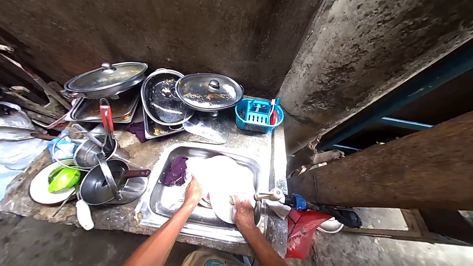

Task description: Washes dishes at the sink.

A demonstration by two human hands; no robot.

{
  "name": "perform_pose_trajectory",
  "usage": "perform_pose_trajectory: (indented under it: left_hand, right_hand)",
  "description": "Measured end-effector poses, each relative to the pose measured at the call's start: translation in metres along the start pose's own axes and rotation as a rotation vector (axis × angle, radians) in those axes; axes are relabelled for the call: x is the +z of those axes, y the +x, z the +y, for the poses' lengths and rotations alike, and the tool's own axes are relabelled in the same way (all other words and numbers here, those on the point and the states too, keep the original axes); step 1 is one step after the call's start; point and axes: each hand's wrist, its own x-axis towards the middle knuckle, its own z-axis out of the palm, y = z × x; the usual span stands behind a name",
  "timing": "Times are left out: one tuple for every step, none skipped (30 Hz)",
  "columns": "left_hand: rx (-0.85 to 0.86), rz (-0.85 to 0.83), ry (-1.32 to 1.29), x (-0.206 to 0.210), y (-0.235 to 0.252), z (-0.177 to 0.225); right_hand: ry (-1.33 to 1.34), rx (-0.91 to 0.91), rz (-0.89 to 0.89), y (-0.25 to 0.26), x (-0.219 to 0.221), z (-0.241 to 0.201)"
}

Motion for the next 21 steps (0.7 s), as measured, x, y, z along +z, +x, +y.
perform_pose_trajectory:
  left_hand:
    - [0.014,0.019,-0.040,0.001,0.002,0.002]
    - [0.057,0.061,-0.082,0.001,0.003,0.004]
    - [0.134,0.132,-0.130,0.001,0.002,0.006]
    - [0.228,0.212,-0.184,0.000,-0.001,0.010]
    - [0.328,0.292,-0.236,-0.005,-0.005,0.014]
    - [0.412,0.362,-0.266,-0.011,-0.009,0.019]
    - [0.476,0.410,-0.267,-0.019,-0.015,0.024]
    - [0.538,0.454,-0.253,-0.026,-0.020,0.027]
    - [0.621,0.515,-0.246,-0.031,-0.023,0.027]
    - [0.692,0.572,-0.247,-0.037,-0.025,0.025]
    - [0.739,0.620,-0.269,-0.042,-0.028,0.024]
    - [0.760,0.654,-0.319,-0.046,-0.030,0.023]
    - [0.756,0.690,-0.394,-0.048,-0.033,0.021]
    - [0.724,0.710,-0.480,-0.048,-0.035,0.020]
    - [0.686,0.716,-0.564,-0.045,-0.038,0.019]
    - [0.652,0.714,-0.638,-0.040,-0.042,0.019]
    - [0.613,0.696,-0.711,-0.034,-0.047,0.020]
    - [0.543,0.679,-0.779,-0.029,-0.055,0.023]
    - [0.453,0.653,-0.858,-0.027,-0.064,0.028]
    - [0.355,0.599,-0.943,-0.029,-0.074,0.031]
    - [0.257,0.533,-1.028,-0.033,-0.084,0.031]
  right_hand:
    - [-0.006,0.009,0.000,0.001,0.000,0.001]
    - [-0.004,0.013,0.006,0.002,-0.001,0.002]
    - [0.000,0.015,0.015,0.002,-0.001,0.005]
    - [-0.001,0.026,0.012,0.002,-0.003,0.007]
    - [-0.004,0.048,-0.016,0.002,-0.005,0.007]
    - [-0.007,0.083,-0.084,0.002,-0.009,0.007]
    - [-0.011,0.101,-0.126,0.002,-0.011,0.007]
    - [-0.016,0.103,-0.130,0.002,-0.010,0.008]
    - [-0.012,0.111,-0.133,0.002,-0.010,0.008]
    - [0.004,0.133,-0.144,0.004,-0.012,0.006]
    - [0.040,0.159,-0.143,0.006,-0.016,0.003]
    - [0.110,0.171,-0.111,0.007,-0.021,-0.002]
    - [0.219,0.142,-0.039,0.008,-0.027,-0.010]
    - [0.347,0.077,0.029,0.009,-0.034,-0.022]
    - [0.471,-0.010,0.093,0.011,-0.041,-0.039]
    - [0.556,-0.099,0.143,0.013,-0.047,-0.059]
    - [0.603,-0.180,0.159,0.015,-0.051,-0.079]
    - [0.629,-0.252,0.138,0.017,-0.051,-0.097]
    - [0.648,-0.307,0.089,0.017,-0.047,-0.111]
    - [0.681,-0.327,0.022,0.014,-0.040,-0.118]
    - [0.694,-0.334,-0.025,0.013,-0.029,-0.117]
